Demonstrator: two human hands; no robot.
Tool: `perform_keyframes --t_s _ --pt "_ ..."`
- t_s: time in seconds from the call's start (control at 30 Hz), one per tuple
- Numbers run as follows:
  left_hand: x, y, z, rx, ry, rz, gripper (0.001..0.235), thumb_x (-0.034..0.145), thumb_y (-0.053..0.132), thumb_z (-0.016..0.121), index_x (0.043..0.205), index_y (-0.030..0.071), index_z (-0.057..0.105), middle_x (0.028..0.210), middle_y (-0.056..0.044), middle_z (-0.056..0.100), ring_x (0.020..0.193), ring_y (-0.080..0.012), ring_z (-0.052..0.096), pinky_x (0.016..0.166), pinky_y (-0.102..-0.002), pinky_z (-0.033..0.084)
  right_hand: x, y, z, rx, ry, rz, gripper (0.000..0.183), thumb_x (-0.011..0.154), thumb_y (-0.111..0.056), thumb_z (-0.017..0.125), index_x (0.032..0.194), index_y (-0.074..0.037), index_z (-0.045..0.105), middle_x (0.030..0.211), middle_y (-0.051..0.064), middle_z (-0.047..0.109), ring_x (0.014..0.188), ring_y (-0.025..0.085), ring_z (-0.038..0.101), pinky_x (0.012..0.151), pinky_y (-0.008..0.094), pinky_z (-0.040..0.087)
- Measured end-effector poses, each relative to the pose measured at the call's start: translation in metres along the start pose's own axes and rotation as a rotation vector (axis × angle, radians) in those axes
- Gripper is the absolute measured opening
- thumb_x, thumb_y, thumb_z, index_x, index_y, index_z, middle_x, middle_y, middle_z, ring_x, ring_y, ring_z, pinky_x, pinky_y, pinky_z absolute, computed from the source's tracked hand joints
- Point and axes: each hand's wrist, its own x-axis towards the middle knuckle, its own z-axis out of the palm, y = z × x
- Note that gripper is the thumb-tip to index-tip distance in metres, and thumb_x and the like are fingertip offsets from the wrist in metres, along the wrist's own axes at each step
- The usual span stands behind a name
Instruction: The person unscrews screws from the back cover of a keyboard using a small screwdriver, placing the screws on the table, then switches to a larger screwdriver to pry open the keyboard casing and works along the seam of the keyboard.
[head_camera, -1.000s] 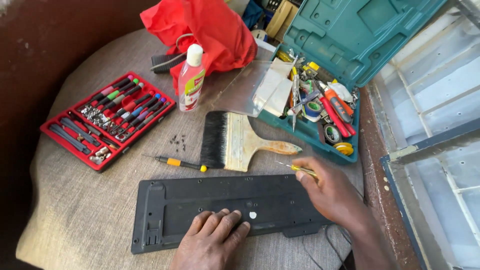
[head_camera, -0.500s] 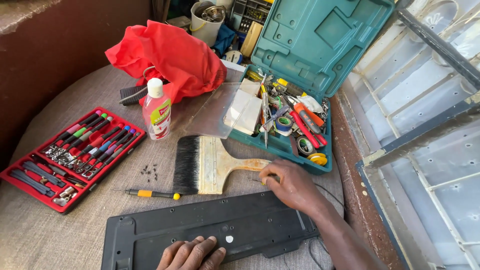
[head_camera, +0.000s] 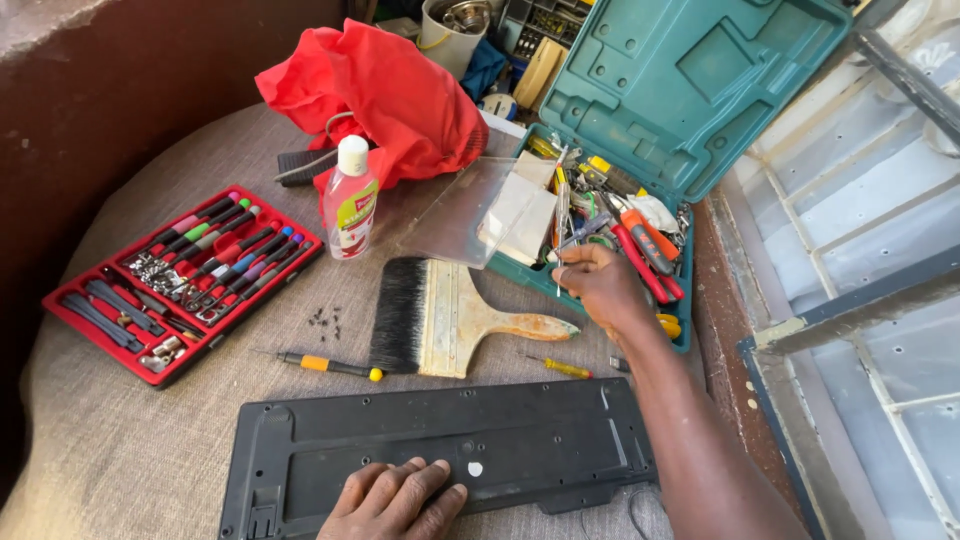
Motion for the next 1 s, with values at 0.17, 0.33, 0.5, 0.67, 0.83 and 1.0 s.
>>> perform_keyframes --t_s 0.17,0.33,0.5,0.67,0.83,1.0 --pt "0.003 0.003 0.001 0.048 -0.016 -0.003 0.025 0.108 0.040 0.055 0.124 0.032 0.073 0.131 0.003 0.071 0.111 -0.0209 0.070 0.092 -0.041 0.049 0.018 0.031 -0.009 0.317 0.022 -0.044 0.034 0.093 -0.008 0.079 0.126 -0.007 0.070 0.100 0.007 0.073 0.080 0.017 0.065 0.063 0.033 0.048" --pt "0.002 0.002 -0.002 0.038 -0.081 0.007 0.026 0.105 0.037 0.059 0.126 0.030 0.073 0.136 0.003 0.069 0.118 -0.0212 0.066 0.095 -0.043 0.047 0.018 0.037 -0.011 0.322 0.010 -0.074 0.037 0.092 -0.008 0.080 0.127 -0.003 0.069 0.098 0.011 0.072 0.076 0.019 0.066 0.060 0.031 0.053" --pt "0.006 0.000 0.001 0.090 -0.009 0.039 0.020 0.106 0.027 0.061 0.122 0.030 0.072 0.132 0.004 0.069 0.114 -0.0183 0.067 0.095 -0.038 0.046 -0.016 0.014 -0.019 0.332 -0.051 -0.077 0.045 0.091 -0.003 0.078 0.135 -0.001 0.067 0.094 0.013 0.070 0.072 0.020 0.065 0.058 0.031 0.054" --pt "-0.004 0.001 -0.008 -0.081 -0.247 -0.019 0.058 0.102 0.068 0.061 0.141 0.026 0.069 0.148 -0.002 0.060 0.130 -0.0283 0.058 0.102 -0.052 0.040 -0.094 -0.004 -0.033 0.443 -0.190 0.150 0.076 0.089 -0.002 0.065 0.163 0.000 0.047 0.117 0.035 0.069 0.078 0.025 0.053 0.060 0.036 0.045" --pt "0.009 0.000 -0.019 -0.063 -0.199 0.045 0.034 0.104 0.030 0.065 0.136 0.021 0.069 0.143 -0.006 0.064 0.129 -0.0294 0.062 0.099 -0.048 0.045 -0.137 0.034 -0.031 0.654 -0.383 -0.005 0.075 0.086 -0.010 0.069 0.159 -0.001 0.051 0.102 0.016 0.068 0.083 0.022 0.059 0.058 0.036 0.049" --pt "0.013 0.002 -0.024 -0.083 -0.250 0.034 0.038 0.102 0.030 0.067 0.139 0.020 0.067 0.143 -0.007 0.064 0.129 -0.0311 0.061 0.099 -0.050 0.045 -0.182 0.026 -0.025 0.862 -0.477 -0.265 0.066 0.089 -0.007 0.070 0.151 0.003 0.051 0.114 0.019 0.066 0.095 0.031 0.067 0.067 0.041 0.059"
